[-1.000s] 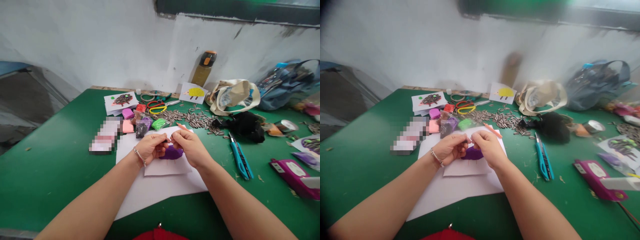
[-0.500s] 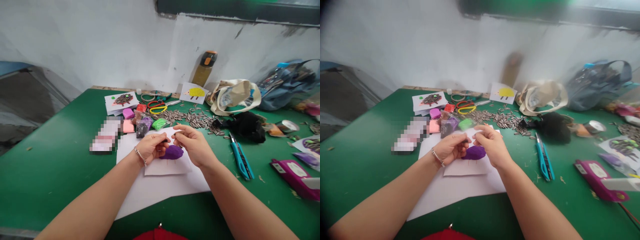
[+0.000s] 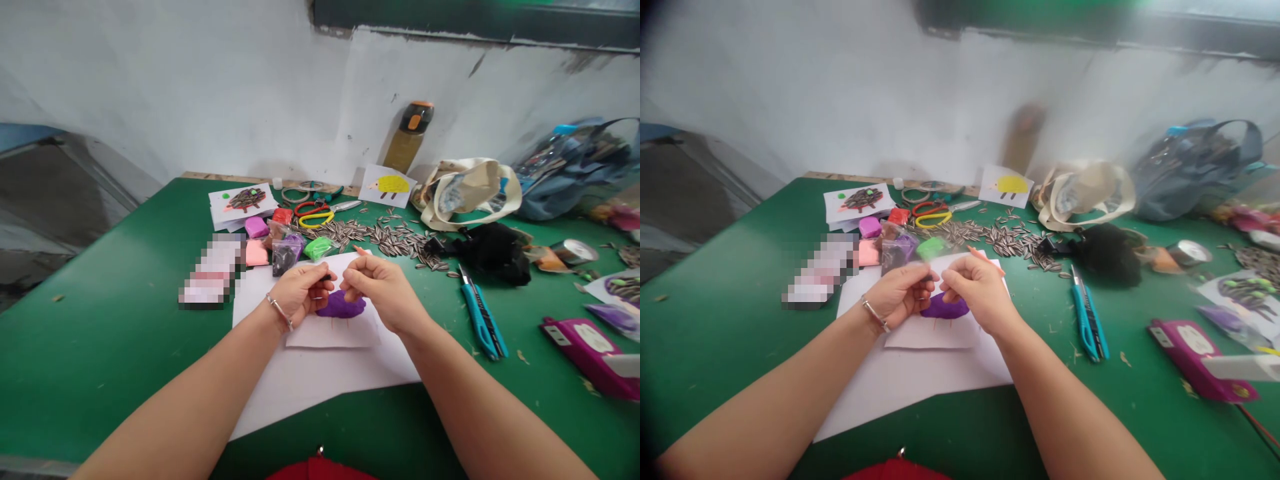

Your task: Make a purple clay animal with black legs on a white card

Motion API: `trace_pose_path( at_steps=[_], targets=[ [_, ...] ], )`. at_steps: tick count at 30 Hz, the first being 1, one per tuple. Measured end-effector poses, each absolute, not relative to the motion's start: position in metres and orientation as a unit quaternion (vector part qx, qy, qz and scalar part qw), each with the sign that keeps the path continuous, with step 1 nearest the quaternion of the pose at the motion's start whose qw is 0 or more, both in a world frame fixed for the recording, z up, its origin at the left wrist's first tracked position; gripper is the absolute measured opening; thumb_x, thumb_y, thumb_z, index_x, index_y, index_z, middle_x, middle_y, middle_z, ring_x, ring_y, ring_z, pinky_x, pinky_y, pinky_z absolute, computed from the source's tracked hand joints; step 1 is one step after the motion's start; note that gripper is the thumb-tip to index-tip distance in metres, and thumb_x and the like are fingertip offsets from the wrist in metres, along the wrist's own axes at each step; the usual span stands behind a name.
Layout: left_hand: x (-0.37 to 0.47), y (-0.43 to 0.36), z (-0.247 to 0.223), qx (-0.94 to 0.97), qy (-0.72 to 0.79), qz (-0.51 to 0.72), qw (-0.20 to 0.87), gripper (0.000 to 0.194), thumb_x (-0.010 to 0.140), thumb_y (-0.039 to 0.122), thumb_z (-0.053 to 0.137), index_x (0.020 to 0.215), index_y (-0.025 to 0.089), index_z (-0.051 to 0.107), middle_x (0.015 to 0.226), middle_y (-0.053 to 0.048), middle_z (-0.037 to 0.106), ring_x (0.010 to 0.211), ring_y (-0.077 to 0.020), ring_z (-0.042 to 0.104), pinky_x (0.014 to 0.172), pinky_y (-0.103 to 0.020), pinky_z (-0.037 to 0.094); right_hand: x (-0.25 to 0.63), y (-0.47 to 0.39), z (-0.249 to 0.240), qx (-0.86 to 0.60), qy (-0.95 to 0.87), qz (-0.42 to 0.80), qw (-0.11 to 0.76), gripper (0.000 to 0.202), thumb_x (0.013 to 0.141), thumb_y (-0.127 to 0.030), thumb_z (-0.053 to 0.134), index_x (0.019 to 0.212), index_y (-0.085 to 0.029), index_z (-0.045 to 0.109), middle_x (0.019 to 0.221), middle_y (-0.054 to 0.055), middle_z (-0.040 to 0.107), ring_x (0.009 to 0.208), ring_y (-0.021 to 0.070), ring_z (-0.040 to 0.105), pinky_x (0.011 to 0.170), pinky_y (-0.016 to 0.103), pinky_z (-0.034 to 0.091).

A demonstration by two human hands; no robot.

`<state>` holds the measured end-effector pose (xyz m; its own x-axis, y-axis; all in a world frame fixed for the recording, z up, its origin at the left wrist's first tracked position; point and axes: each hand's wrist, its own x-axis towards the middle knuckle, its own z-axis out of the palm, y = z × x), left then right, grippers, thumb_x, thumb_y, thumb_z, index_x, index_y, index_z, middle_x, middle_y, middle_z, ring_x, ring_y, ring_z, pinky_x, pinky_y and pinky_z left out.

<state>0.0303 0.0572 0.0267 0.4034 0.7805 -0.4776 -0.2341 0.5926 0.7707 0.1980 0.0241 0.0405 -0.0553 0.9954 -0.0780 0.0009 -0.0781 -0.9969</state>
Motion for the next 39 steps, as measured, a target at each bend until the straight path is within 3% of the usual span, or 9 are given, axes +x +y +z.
trace_pose_path(
  at_steps=[5, 11, 17, 20, 23, 27, 34, 39],
  targets=[
    [0.0314, 0.0569, 0.0270, 0.310, 0.437, 0.328, 0.778, 0.026, 0.074, 0.039, 0.074, 0.075, 0.014, 0.067, 0.063, 0.001, 0.062, 0.052, -0.0070, 0.052, 0.055, -0.022, 0.043, 0.1969, 0.0247, 0.0412, -0.527, -0.488, 0.530, 0.452, 0.023, 0.082, -0.038, 0.061, 0.074, -0.016, 0.065, 0.067, 0.002, 0.069, 0.055, 0.0104, 0.062, 0.062, 0.026, 0.051],
    [0.0322, 0.0564, 0.0276, 0.309, 0.446, 0.326, 0.774, 0.023, 0.076, 0.036, 0.073, 0.074, 0.014, 0.067, 0.063, 0.000, 0.062, 0.051, -0.0066, 0.052, 0.053, -0.021, 0.041, 0.1939, 0.0235, 0.0434, -0.534, -0.492, 0.524, 0.445, 0.027, 0.083, -0.037, 0.058, 0.068, -0.016, 0.063, 0.061, 0.001, 0.066, 0.049, 0.0090, 0.057, 0.056, 0.024, 0.047],
    [0.0319, 0.0564, 0.0291, 0.313, 0.447, 0.321, 0.774, 0.022, 0.075, 0.035, 0.073, 0.074, 0.014, 0.067, 0.063, 0.000, 0.062, 0.051, -0.0071, 0.053, 0.053, -0.021, 0.042, 0.1987, 0.0243, 0.0420, -0.497, -0.466, 0.558, 0.473, 0.019, 0.076, -0.034, 0.068, 0.071, -0.017, 0.065, 0.058, -0.002, 0.062, 0.053, 0.0081, 0.054, 0.059, 0.023, 0.045],
    [0.0324, 0.0563, 0.0300, 0.313, 0.447, 0.320, 0.774, 0.022, 0.076, 0.035, 0.073, 0.076, 0.013, 0.068, 0.062, 0.001, 0.061, 0.050, -0.0063, 0.052, 0.053, -0.021, 0.042, 0.1996, 0.0244, 0.0419, -0.485, -0.435, 0.592, 0.473, 0.021, 0.069, -0.032, 0.075, 0.081, -0.017, 0.066, 0.071, 0.000, 0.068, 0.059, 0.0101, 0.060, 0.062, 0.025, 0.048],
    [0.0329, 0.0566, 0.0296, 0.309, 0.453, 0.323, 0.771, 0.022, 0.075, 0.035, 0.073, 0.077, 0.014, 0.068, 0.063, 0.001, 0.062, 0.050, -0.0063, 0.052, 0.053, -0.021, 0.041, 0.1986, 0.0243, 0.0420, -0.493, -0.417, 0.606, 0.465, 0.026, 0.071, -0.037, 0.073, 0.087, -0.018, 0.067, 0.079, 0.004, 0.071, 0.065, 0.0128, 0.065, 0.064, 0.027, 0.051],
    [0.0328, 0.0570, 0.0279, 0.309, 0.451, 0.323, 0.772, 0.024, 0.074, 0.037, 0.074, 0.075, 0.014, 0.067, 0.064, 0.000, 0.062, 0.052, -0.0072, 0.053, 0.054, -0.022, 0.042, 0.1985, 0.0246, 0.0424, -0.511, -0.446, 0.584, 0.446, 0.025, 0.075, -0.041, 0.068, 0.071, -0.016, 0.066, 0.060, 0.002, 0.065, 0.054, 0.0104, 0.058, 0.057, 0.025, 0.047],
    [0.0320, 0.0563, 0.0280, 0.314, 0.450, 0.322, 0.771, 0.026, 0.075, 0.038, 0.073, 0.076, 0.014, 0.067, 0.063, 0.001, 0.061, 0.051, -0.0065, 0.052, 0.052, -0.021, 0.041, 0.1995, 0.0257, 0.0415, -0.524, -0.477, 0.533, 0.462, 0.034, 0.076, -0.041, 0.068, 0.056, -0.019, 0.052, 0.047, -0.005, 0.052, 0.041, 0.0059, 0.040, 0.048, 0.024, 0.036],
    [0.0321, 0.0560, 0.0280, 0.312, 0.448, 0.323, 0.773, 0.026, 0.074, 0.038, 0.074, 0.076, 0.014, 0.067, 0.064, 0.000, 0.062, 0.051, -0.0068, 0.052, 0.053, -0.021, 0.042, 0.1987, 0.0252, 0.0413, -0.504, -0.462, 0.569, 0.457, 0.031, 0.078, -0.044, 0.065, 0.063, -0.017, 0.063, 0.056, 0.000, 0.061, 0.049, 0.0083, 0.051, 0.051, 0.023, 0.041]
  ],
)
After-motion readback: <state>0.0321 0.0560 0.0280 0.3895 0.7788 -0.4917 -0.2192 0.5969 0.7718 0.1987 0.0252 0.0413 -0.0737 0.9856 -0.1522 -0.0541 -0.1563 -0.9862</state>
